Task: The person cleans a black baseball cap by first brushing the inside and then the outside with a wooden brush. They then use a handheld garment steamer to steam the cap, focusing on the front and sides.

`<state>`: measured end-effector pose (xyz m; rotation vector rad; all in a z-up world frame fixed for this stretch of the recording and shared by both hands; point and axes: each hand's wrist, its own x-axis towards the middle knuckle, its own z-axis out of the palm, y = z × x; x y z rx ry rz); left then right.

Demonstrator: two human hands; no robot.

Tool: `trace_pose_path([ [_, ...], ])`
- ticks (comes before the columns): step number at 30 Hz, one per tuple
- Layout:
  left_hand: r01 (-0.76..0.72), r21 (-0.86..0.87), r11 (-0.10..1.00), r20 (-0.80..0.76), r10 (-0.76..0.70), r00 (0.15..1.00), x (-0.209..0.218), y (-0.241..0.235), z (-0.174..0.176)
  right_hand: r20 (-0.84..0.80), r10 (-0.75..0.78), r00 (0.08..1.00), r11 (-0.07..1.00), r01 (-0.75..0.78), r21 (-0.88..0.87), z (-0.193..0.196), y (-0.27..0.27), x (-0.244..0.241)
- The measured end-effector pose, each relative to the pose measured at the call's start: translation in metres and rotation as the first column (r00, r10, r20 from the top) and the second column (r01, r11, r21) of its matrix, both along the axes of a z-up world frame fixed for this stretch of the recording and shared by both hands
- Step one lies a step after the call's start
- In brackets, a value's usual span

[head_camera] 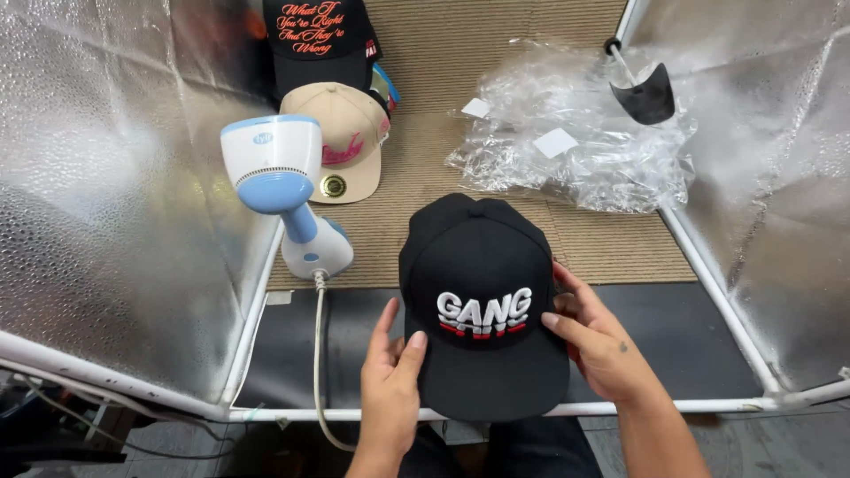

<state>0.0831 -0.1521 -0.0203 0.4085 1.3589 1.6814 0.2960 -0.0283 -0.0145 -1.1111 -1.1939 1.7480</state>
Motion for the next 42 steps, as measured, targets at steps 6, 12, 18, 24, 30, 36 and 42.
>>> trace_pose_path([
  [6,-0.103,-0.075,0.992,0.008,0.104,0.995,0.006,0.017,-0.031,-0.15,0.043,0.988,0.997,-0.052,-0.054,-0.027,0.016,0.002],
  [12,-0.091,-0.149,0.985,-0.112,0.074,0.991,0.006,0.022,-0.067,-0.151,-0.01,0.988,0.999,0.004,-0.041,-0.081,0.03,0.009],
  [18,-0.027,-0.174,0.984,-0.094,0.011,0.996,0.004,0.011,-0.045,0.175,-0.201,0.964,0.977,0.184,0.111,-0.05,0.059,0.012],
  [24,-0.001,-0.134,0.991,-0.08,-0.01,0.997,0.011,0.005,-0.042,0.196,-0.061,0.979,0.997,0.052,0.054,0.01,0.084,-0.028],
  [30,-0.02,-0.137,0.99,-0.077,0.009,0.997,0.009,0.003,-0.048,0.243,0.115,0.963,0.992,-0.101,-0.069,0.036,0.116,-0.069],
  [36,-0.056,-0.139,0.989,-0.076,0.045,0.996,0.006,0.005,-0.05,0.101,0.332,0.938,0.936,-0.314,-0.157,0.003,0.166,-0.074],
  [42,-0.052,-0.163,0.985,-0.112,0.034,0.993,0.005,0.006,-0.054,0.291,0.28,0.915,0.959,-0.281,-0.038,-0.034,0.178,-0.078],
])
